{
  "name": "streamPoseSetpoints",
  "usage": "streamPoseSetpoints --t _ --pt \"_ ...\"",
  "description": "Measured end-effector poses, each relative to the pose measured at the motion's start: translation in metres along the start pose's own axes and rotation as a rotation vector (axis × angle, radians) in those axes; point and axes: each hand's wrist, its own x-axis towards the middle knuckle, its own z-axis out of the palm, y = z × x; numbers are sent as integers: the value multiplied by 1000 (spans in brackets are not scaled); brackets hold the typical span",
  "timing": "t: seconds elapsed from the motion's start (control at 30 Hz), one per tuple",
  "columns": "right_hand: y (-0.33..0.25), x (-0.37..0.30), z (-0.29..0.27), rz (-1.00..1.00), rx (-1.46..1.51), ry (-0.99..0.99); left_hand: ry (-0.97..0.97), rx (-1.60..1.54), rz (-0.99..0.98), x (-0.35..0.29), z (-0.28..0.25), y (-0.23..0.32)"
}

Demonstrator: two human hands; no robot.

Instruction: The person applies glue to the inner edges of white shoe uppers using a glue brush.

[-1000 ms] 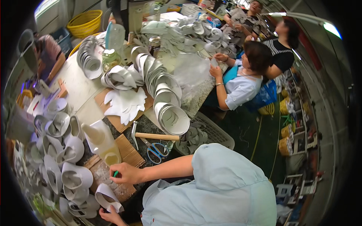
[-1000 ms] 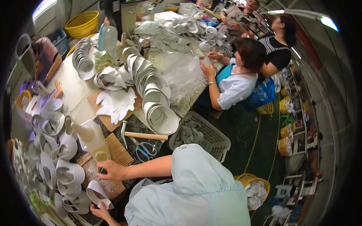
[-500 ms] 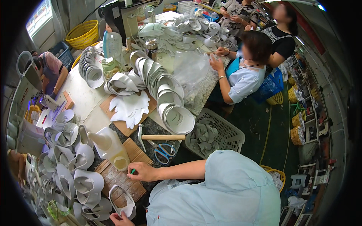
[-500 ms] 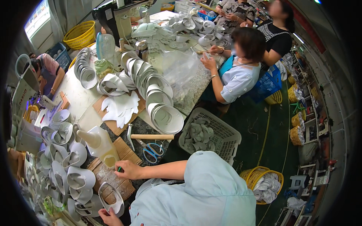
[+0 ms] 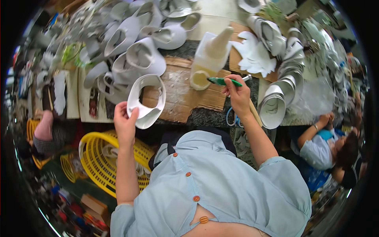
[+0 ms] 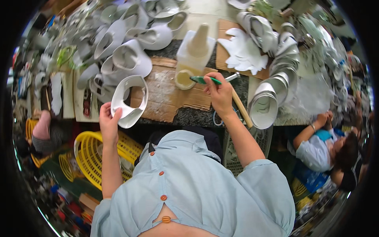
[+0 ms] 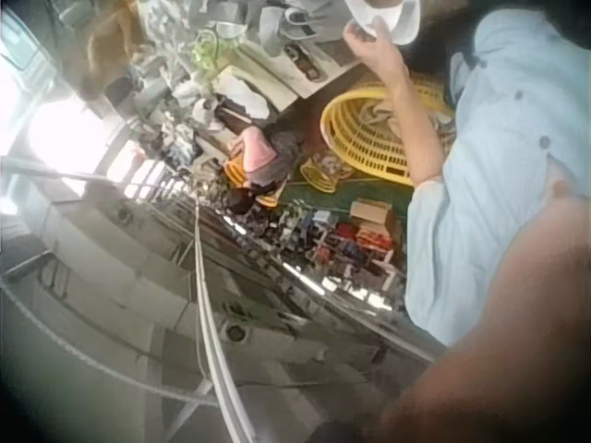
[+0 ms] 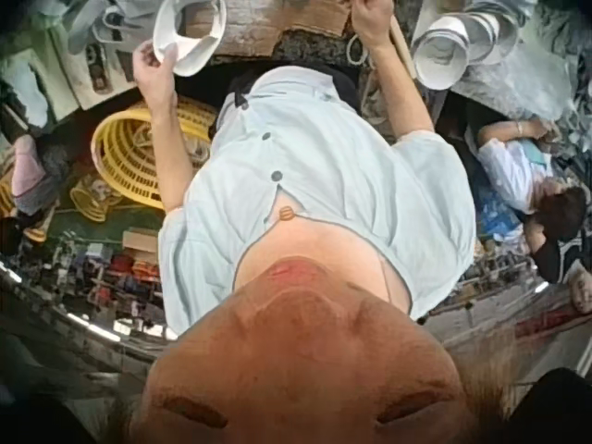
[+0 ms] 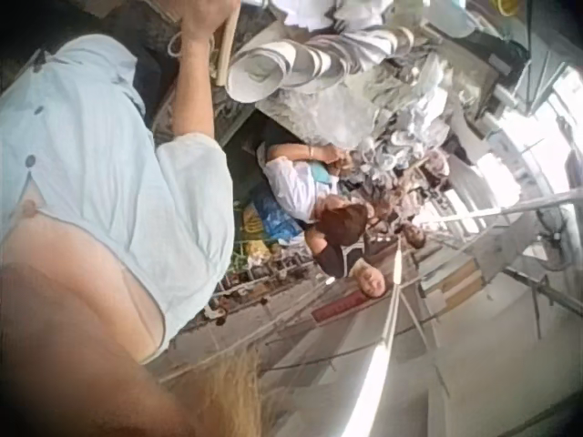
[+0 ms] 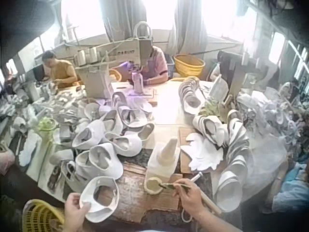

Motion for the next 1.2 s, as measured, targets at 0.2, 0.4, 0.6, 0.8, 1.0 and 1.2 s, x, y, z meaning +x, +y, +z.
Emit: streamPoseSetpoints --t 0.2,0.4,0.6,0.8,1.0,1.2 --pt "35 8 30 -215 -260 -198 108 146 68 -13 4 -19" --pt "12 6 19 240 -3 -78 222 619 271 -30 11 -20" --pt "-9 1 115 271 179 -461 146 628 252 -33 18 -41" --pt "27 21 196 -553 -85 -639 153 578 215 -39 19 -38" --pt "25 5 176 -121 -81 -986 168 576 245 -42 10 -52" --pt "34 -16 180 -64 -56 -762 183 463 118 -42 2 -55"
